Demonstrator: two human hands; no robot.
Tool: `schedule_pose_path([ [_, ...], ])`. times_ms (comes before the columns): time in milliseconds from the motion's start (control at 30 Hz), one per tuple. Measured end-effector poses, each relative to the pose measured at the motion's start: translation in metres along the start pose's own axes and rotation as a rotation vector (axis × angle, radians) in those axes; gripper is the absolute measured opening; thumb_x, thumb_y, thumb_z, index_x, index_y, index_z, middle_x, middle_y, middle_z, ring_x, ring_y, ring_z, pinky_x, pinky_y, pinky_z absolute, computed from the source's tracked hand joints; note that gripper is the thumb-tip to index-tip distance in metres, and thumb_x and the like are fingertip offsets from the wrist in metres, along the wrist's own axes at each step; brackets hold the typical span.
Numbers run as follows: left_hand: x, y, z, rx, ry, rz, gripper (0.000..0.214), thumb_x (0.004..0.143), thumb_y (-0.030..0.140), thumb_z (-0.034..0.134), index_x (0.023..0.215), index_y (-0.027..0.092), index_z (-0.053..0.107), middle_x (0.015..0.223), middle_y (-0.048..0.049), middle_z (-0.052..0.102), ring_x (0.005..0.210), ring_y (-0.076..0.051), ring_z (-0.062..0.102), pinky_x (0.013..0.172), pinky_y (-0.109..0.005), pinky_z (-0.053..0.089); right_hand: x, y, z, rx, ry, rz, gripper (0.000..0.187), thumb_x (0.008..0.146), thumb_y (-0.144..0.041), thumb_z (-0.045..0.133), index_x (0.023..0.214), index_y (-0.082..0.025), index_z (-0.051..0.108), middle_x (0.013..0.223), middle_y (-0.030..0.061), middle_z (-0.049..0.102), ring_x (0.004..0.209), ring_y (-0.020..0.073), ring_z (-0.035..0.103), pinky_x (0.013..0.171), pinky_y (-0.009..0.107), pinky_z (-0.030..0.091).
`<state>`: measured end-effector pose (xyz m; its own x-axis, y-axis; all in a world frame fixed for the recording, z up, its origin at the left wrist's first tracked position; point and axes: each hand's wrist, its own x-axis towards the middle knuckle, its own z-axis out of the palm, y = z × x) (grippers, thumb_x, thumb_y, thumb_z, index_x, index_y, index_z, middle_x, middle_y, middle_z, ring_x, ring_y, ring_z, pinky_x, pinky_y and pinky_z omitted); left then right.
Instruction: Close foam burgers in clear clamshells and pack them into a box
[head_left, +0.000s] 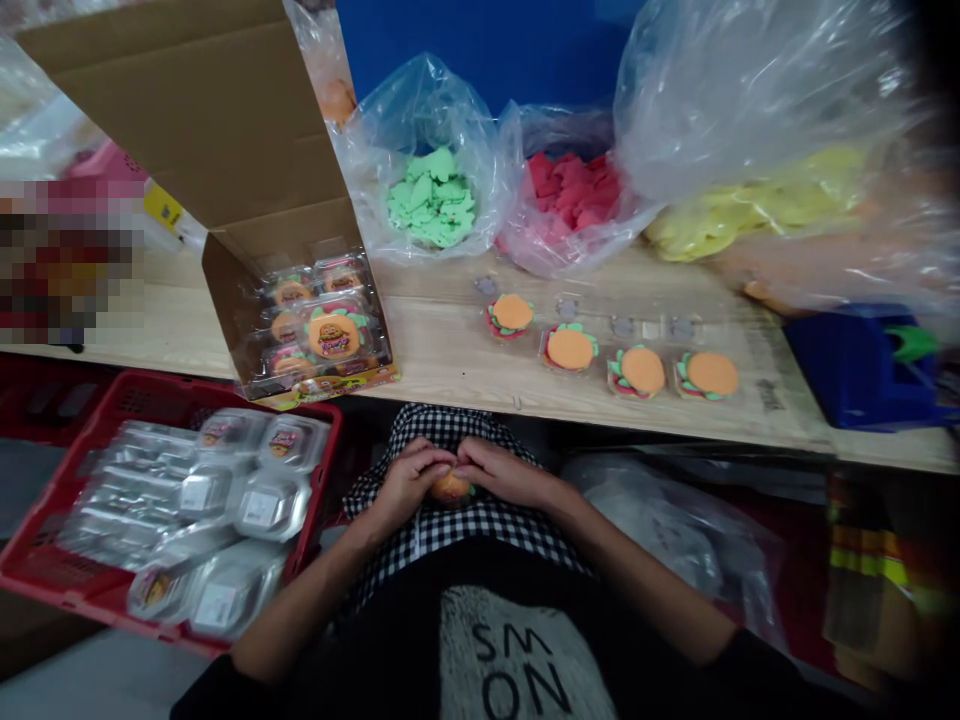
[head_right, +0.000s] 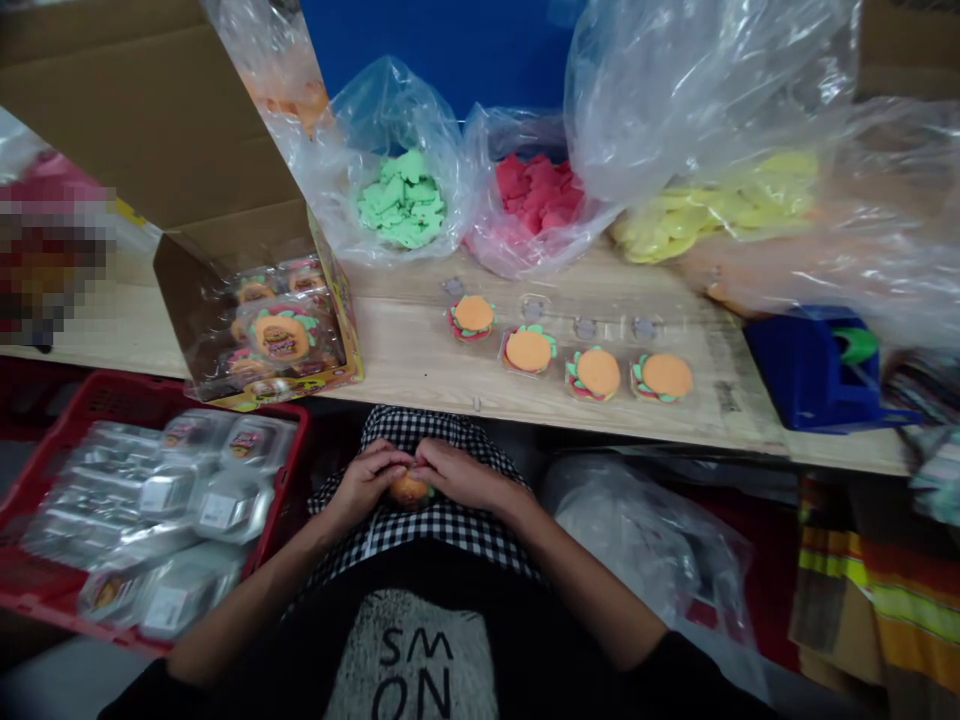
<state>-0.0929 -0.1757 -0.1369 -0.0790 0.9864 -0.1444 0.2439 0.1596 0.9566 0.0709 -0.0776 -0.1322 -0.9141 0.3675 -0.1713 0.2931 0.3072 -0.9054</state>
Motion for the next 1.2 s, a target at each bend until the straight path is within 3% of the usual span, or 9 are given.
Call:
schedule_pose_path([
  [367,-0.004,-0.004,0.007,-0.077,0.119,-0.059,0.015,0.074,0.029,0.056,0.077,0.021,0.068,0.072,-0.0033,0.053,0.075,-0.017,0.049,0.070,-0.028,0.038,0.005,0.003,0.008,0.033,0.038,-0.013,0.023,0.086,-0.037,0.039,0.073,-0.019,0.046,0.070,-0.0003,0.046,0.066,0.0130,0.042,0.060,0.026,0.033],
  [600,-0.017,-0.007,0.000,-0.095,0.310,-0.139,0.015,0.077,0.028,0.052,0.076,0.019,0.063,0.076,-0.0019,0.053,0.077,-0.016,0.050,0.074,-0.027,0.038,0.003,0.007,0.007,0.029,0.020,0.050,0.019,0.083,-0.036,0.044,0.075,-0.019,0.044,0.073,-0.0005,0.044,0.068,0.0127,0.041,0.062,0.025,0.033],
  [933,-0.031,-0.007,-0.008,-0.038,0.231,-0.088,0.021,0.081,0.029,0.046,0.090,0.020,0.062,0.086,-0.0040,0.054,0.086,-0.017,0.051,0.080,-0.028,0.038,0.004,0.011,0.011,0.147,-0.022,0.045,0.019,0.083,-0.037,0.042,0.076,-0.019,0.042,0.070,-0.0027,0.041,0.064,0.0111,0.037,0.058,0.023,0.032],
  [1200,-0.018,-0.004,-0.011,0.087,0.208,-0.022,0.017,0.078,0.031,0.053,0.072,0.017,0.060,0.072,-0.0005,0.048,0.071,-0.014,0.047,0.069,-0.025,0.038,0.006,0.005,0.011,0.074,-0.023,0.028,0.020,0.084,-0.035,0.042,0.073,-0.018,0.041,0.068,-0.0032,0.040,0.062,0.0101,0.037,0.057,0.022,0.030],
])
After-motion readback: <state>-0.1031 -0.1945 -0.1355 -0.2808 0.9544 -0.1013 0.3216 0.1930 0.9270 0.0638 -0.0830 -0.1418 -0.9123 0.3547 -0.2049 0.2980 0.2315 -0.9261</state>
